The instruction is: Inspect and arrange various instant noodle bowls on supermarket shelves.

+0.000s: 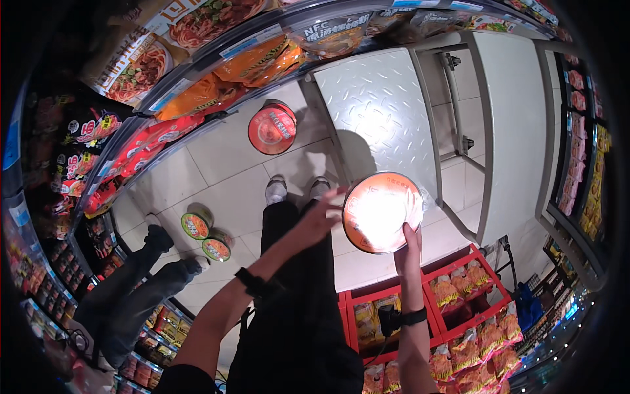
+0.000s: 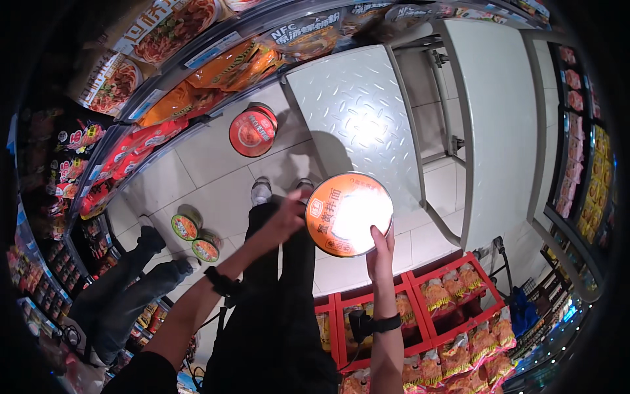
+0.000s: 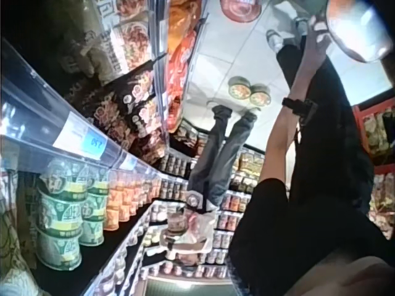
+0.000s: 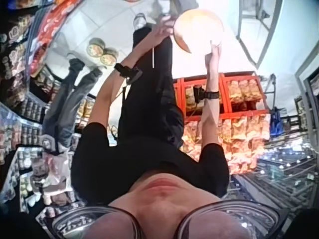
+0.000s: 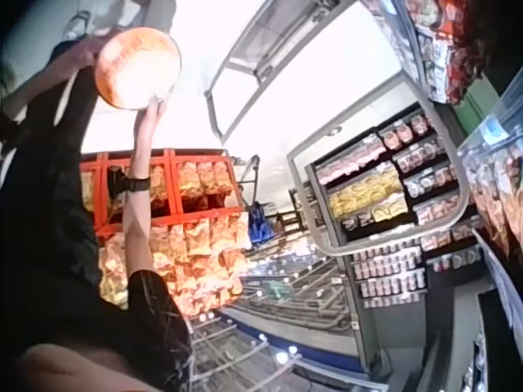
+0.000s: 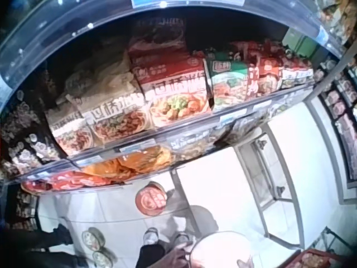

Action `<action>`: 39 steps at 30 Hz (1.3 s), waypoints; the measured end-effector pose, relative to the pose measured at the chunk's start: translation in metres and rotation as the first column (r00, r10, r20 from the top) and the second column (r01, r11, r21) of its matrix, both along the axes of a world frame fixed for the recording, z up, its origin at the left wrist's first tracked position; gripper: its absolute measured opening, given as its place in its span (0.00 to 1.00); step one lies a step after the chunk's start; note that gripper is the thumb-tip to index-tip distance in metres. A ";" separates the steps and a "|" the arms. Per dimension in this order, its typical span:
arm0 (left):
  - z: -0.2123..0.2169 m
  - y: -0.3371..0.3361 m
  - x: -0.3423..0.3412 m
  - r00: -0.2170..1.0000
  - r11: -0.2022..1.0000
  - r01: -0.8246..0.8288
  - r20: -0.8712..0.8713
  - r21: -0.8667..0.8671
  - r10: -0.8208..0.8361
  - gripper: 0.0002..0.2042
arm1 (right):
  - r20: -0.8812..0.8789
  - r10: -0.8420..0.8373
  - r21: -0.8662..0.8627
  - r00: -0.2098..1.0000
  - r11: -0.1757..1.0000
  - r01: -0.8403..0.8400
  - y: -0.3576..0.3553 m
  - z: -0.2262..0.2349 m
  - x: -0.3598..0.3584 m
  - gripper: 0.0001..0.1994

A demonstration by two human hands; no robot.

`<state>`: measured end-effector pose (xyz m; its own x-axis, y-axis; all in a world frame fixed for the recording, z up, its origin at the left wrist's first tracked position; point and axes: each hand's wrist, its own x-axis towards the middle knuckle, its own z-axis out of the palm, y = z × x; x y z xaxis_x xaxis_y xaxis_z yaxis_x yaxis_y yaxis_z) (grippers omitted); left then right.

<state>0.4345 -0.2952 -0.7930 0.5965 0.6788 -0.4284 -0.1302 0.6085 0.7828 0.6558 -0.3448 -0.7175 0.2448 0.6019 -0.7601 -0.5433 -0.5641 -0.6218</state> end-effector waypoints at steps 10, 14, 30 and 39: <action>-0.192 0.033 -0.153 0.719 0.619 -0.693 -0.307 -0.368 0.623 0.30 | 0.063 0.001 0.000 0.998 1.000 -0.001 0.006 -0.047 0.004 0.27; -0.217 0.056 -0.131 0.743 0.629 -0.667 -0.301 -0.399 0.598 0.29 | 0.140 0.006 0.006 0.990 1.000 -0.007 0.006 -0.062 0.012 0.27; -0.264 0.041 -0.135 0.741 0.672 -0.579 0.046 -0.461 0.670 0.33 | -0.984 -0.080 -0.041 0.158 0.972 0.233 0.049 -0.052 -0.016 0.28; -0.255 0.047 -0.130 0.676 0.634 -0.541 0.162 -0.553 0.718 0.30 | -0.986 -0.137 -0.163 -0.093 0.911 0.378 0.051 -0.071 -0.033 0.26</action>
<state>0.3041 -0.2481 -1.0475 0.2504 0.7365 -0.6284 -0.8086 0.5160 0.2827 0.6224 -0.2937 -0.7888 -0.4951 0.8101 -0.3141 -0.7353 -0.1980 0.6482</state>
